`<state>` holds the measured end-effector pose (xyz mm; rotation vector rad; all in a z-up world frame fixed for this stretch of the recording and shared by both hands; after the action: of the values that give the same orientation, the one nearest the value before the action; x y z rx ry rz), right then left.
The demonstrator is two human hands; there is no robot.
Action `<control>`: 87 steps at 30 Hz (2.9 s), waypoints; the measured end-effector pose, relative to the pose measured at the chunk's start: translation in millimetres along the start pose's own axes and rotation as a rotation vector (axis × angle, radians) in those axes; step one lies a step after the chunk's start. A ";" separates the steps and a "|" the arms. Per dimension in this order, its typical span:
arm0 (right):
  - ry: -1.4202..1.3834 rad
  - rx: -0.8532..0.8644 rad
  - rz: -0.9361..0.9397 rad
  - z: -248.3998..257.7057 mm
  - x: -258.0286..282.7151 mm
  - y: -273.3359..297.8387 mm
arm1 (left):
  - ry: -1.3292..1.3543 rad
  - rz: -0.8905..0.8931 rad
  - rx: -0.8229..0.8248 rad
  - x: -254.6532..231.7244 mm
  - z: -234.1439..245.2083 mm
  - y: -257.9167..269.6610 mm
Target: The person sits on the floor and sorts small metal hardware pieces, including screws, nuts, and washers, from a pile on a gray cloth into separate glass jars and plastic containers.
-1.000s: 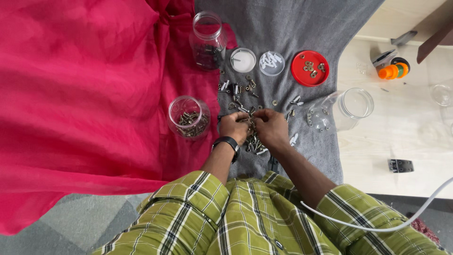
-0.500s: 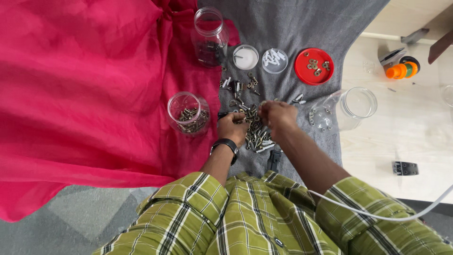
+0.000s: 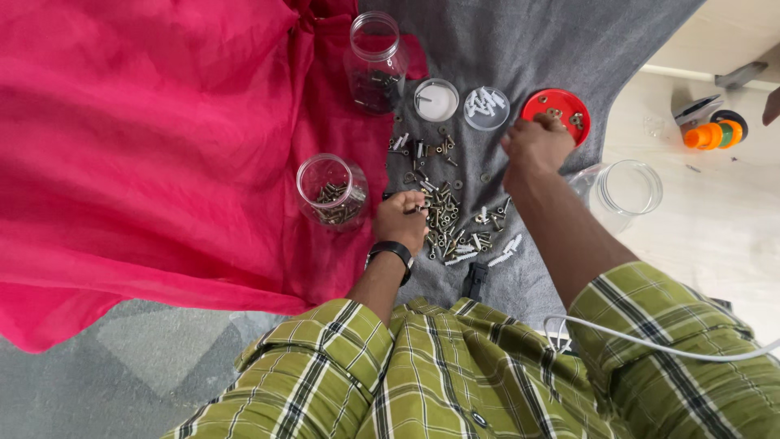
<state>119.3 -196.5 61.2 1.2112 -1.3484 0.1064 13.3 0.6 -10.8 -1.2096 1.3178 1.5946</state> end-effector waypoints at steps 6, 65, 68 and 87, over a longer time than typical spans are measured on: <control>1.513 0.372 0.463 5.6 -57.6 53.3 | -0.226 -0.151 -0.047 -3.7 6.0 2.2; 1.493 0.240 0.382 46.8 -76.0 102.4 | -0.640 -0.205 0.161 -24.7 -7.0 22.3; 1.503 0.228 0.345 48.2 -77.6 104.4 | -0.683 -0.185 0.164 -28.4 -7.8 23.4; 1.504 0.380 0.341 37.4 -77.1 106.9 | -0.556 -0.034 0.171 -44.8 -7.2 26.1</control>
<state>-1.7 -132.3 56.4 0.7763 -0.1479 1.2809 3.5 -10.6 39.5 -0.6138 1.0352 1.6011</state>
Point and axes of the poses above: each hand's wrist, its own y-axis away from the middle knuckle, its own z-axis out of the back of the hand, x = y × z, the point moved 1 cm from there along -y, towards the middle knuckle, and after that the axes turned 12 degrees about -z, right-handed, at the moved point
